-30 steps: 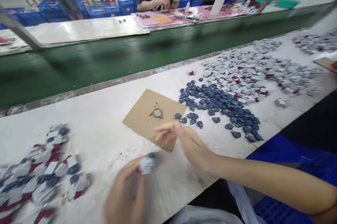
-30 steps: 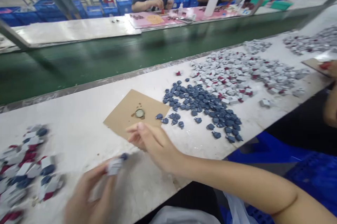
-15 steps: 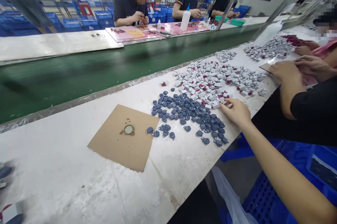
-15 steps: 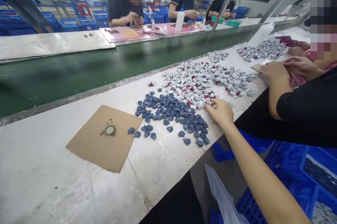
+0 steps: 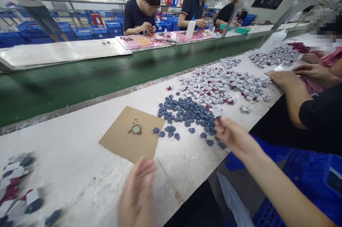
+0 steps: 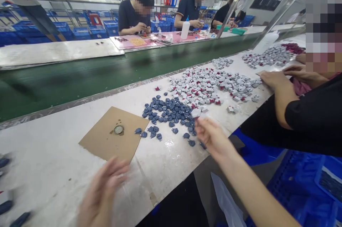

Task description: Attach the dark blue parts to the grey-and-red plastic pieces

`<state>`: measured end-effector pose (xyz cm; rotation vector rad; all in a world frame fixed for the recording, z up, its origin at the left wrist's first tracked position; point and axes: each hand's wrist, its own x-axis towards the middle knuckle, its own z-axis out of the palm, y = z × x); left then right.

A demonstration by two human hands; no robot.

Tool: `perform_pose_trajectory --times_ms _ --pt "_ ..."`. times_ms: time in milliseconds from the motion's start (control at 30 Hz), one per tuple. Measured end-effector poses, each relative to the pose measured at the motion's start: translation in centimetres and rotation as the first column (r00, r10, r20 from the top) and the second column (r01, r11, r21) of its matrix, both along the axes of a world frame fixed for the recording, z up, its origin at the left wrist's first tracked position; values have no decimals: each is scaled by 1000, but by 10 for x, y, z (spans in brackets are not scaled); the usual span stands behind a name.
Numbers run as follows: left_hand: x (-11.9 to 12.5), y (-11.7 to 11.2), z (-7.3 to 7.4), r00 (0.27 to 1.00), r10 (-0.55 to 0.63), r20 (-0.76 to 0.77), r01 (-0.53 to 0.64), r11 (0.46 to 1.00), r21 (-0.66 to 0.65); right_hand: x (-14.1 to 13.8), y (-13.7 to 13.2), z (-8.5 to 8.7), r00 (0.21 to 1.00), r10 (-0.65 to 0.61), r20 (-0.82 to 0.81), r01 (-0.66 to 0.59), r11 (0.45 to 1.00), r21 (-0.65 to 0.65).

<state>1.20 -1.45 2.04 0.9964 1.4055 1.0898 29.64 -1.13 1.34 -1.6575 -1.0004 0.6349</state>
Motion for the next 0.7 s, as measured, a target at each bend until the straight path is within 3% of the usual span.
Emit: perform_pose_trajectory --times_ms 33,67,133,167,233,300,333,400,467,533,567,633,700 --pt "16 0 1 992 -106 69 109 994 -31 -29 -6 1 995 37 -93 -39 999 -24" --pt "30 2 3 967 -199 161 208 977 -43 -57 -13 2 940 57 -337 -90 993 -81" --pt "48 5 5 889 -332 316 363 931 -44 -102 -26 4 799 83 -595 -216 964 -155" --pt "52 6 6 857 -360 369 402 915 -42 -116 -32 5 748 99 -656 -279 944 -176" --pt "51 7 6 843 -326 428 386 921 -59 -127 -38 6 748 206 -631 -403 896 -185" --pt "41 6 3 873 -179 453 259 958 -120 -116 -38 5 822 354 -446 -484 847 -219" --pt "34 5 0 883 -84 462 175 972 -158 -105 -36 4 873 402 -276 -469 846 -253" --pt "19 4 -5 879 81 470 16 980 -199 -77 -33 0 909 358 212 -289 910 -297" --pt "3 5 -10 865 185 466 -104 976 -194 -49 -29 -6 728 234 644 -83 963 -256" --pt "-12 6 -13 846 233 479 -163 969 -183 -28 -27 -12 500 213 840 -14 971 -238" --pt "-19 7 -14 839 247 485 -175 966 -189 -22 -25 -15 426 239 873 -11 966 -259" --pt "-28 6 -15 833 265 485 -190 962 -198 -14 -21 -20 374 298 878 -13 949 -316" --pt "-33 6 -16 847 256 467 -192 965 -180 -13 -16 -22 387 351 852 -7 926 -378"
